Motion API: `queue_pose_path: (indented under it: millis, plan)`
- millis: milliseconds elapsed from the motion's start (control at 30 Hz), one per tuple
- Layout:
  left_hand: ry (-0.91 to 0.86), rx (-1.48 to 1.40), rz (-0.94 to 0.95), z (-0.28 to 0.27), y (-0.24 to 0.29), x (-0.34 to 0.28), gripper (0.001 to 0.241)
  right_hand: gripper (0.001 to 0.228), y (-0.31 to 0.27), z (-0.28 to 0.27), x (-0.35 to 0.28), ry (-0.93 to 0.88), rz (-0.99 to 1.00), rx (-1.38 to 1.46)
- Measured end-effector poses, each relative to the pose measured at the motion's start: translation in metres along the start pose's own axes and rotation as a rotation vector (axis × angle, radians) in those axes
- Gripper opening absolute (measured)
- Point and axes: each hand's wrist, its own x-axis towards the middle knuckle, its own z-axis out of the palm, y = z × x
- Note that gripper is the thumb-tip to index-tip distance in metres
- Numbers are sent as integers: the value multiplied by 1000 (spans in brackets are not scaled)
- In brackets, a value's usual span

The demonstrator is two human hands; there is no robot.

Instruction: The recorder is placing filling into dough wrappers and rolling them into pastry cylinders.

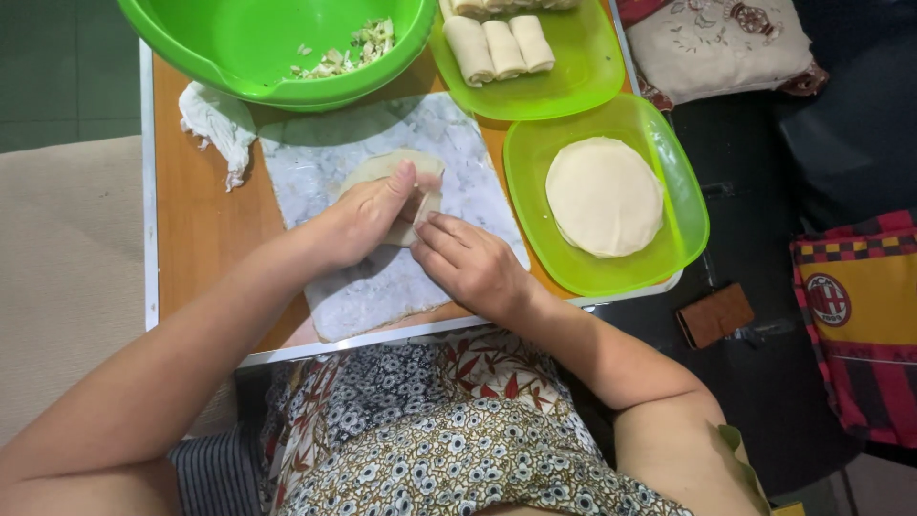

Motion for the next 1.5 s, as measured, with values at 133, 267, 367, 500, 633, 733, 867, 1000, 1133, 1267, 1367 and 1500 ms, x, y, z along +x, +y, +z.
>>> queue_pose_path:
  millis: [133,267,367,500,633,733,867,1000,1133,1267,1367,1500]
  plan:
    - [78,67,-31,4,-2,1,75,31,2,-1,2,-15,9,41]
    - [155,110,48,6,-11,3,67,27,2,1,3,-23,32,93]
    - [182,99,65,6,-12,1,64,28,2,0,5,-21,36,126]
    - [223,208,102,6,-8,-1,65,26,2,2,6,-54,46,142]
    - [247,254,125,5,-15,1,63,29,-4,1,10,-37,81,182]
    - [269,274,78,5,-17,4,62,30,-7,1,12,-25,136,173]
    - [270,237,101,5,-22,6,58,36,-13,6,13,-11,90,100]
    - [363,296,444,10,-9,-13,37,37,-16,8,11,-4,94,44]
    - [418,345,524,15,23,-48,29,33,-12,3,16,7,152,120]
    - [419,588,534,19,26,-72,23,40,-5,10,13,-31,299,268]
    - [390,708,619,25,24,-79,25,50,-2,11,11,-9,313,309]
    - [345,847,678,33,14,-77,43,65,5,11,14,-8,344,407]
